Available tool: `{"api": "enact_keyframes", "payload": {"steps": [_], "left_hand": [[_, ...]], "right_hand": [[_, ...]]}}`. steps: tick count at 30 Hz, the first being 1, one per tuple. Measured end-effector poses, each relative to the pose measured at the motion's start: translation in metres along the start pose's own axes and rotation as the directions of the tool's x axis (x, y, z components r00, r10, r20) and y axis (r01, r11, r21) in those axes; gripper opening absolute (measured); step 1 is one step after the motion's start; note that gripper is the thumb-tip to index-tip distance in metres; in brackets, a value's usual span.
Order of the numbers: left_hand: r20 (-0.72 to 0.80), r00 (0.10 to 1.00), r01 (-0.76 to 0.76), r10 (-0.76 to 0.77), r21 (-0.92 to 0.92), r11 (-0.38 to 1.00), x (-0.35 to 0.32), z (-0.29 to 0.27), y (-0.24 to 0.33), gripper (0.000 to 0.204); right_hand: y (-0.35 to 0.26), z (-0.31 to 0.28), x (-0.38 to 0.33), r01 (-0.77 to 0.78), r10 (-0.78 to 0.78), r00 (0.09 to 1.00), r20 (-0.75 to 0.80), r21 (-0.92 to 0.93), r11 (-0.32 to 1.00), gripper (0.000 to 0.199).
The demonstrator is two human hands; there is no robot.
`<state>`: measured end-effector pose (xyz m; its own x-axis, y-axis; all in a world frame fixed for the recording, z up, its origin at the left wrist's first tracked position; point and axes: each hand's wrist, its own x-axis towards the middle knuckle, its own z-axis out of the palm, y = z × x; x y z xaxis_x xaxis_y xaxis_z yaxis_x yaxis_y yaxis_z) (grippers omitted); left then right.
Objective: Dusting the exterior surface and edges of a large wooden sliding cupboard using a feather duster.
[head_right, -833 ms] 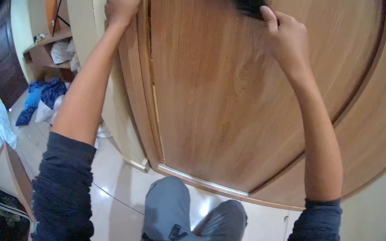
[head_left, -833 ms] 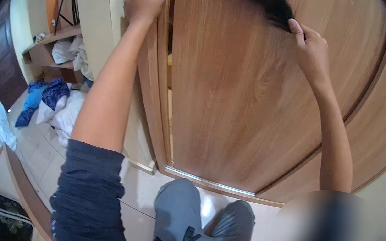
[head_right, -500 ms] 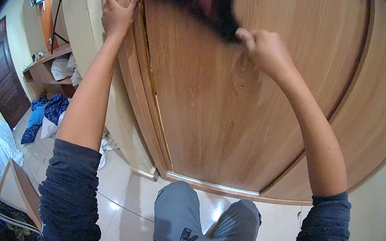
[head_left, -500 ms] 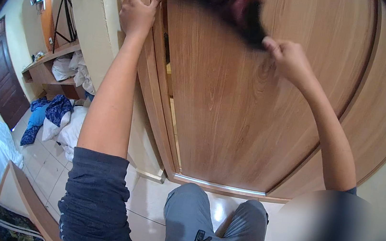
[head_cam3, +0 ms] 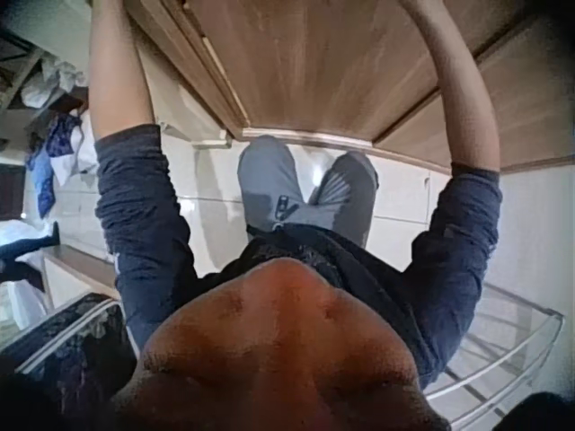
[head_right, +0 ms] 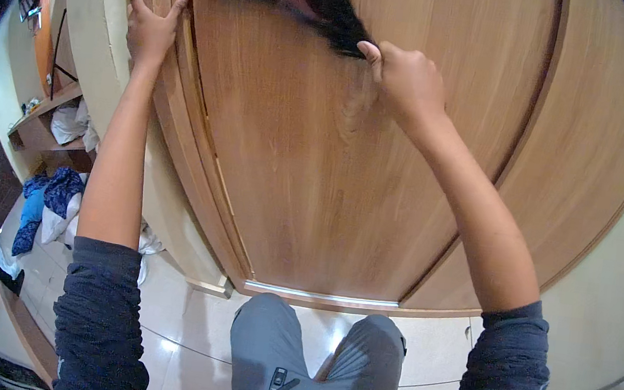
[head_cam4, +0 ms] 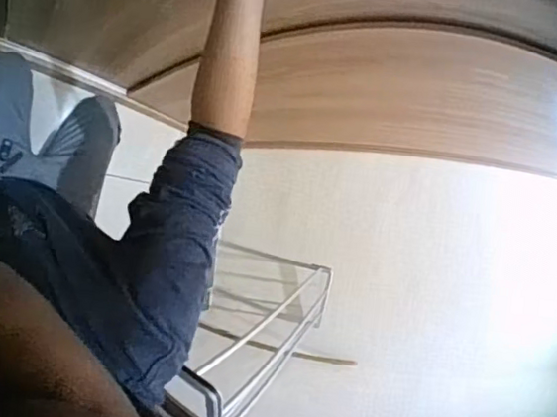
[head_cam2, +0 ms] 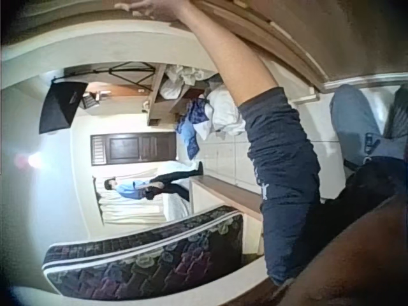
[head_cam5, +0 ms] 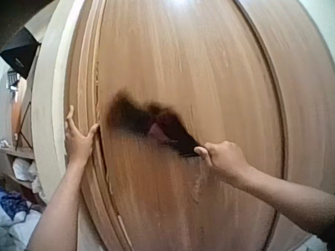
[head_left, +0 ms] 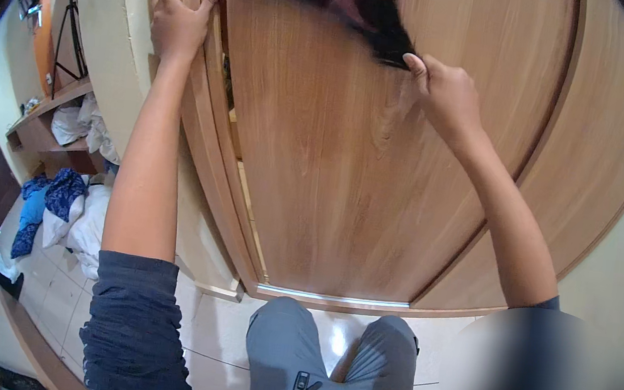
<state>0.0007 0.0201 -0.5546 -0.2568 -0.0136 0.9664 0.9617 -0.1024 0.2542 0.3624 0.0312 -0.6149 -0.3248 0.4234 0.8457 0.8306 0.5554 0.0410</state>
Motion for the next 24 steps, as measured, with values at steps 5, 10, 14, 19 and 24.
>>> {"api": "enact_keyframes", "payload": {"steps": [5,10,14,19,24], "left_hand": [[-0.005,1.0,0.025,-0.025,0.017,1.0,0.0,0.001,0.001,0.093],[-0.011,1.0,0.003,-0.003,-0.03,1.0,-0.001,0.003,-0.003,0.093],[-0.029,1.0,-0.003,0.003,-0.012,1.0,0.0,0.006,-0.005,0.093],[-0.065,0.998,-0.027,0.027,0.014,1.0,0.001,0.01,-0.006,0.093],[-0.092,0.994,-0.064,0.065,0.021,0.998,0.0,0.008,-0.007,0.094]], "right_hand": [[0.005,0.001,-0.01,0.254,-0.187,0.945,0.269,-0.241,0.937,0.042],[0.014,-0.002,-0.014,-0.152,0.161,0.985,-0.062,0.136,0.979,0.046],[0.02,-0.001,-0.029,0.149,-0.095,0.971,0.221,-0.242,0.959,0.047],[0.035,-0.011,-0.031,-0.187,0.191,0.978,-0.082,0.058,0.981,0.046],[0.047,-0.02,-0.031,0.044,-0.059,0.996,-0.07,-0.195,0.98,0.043]]}}
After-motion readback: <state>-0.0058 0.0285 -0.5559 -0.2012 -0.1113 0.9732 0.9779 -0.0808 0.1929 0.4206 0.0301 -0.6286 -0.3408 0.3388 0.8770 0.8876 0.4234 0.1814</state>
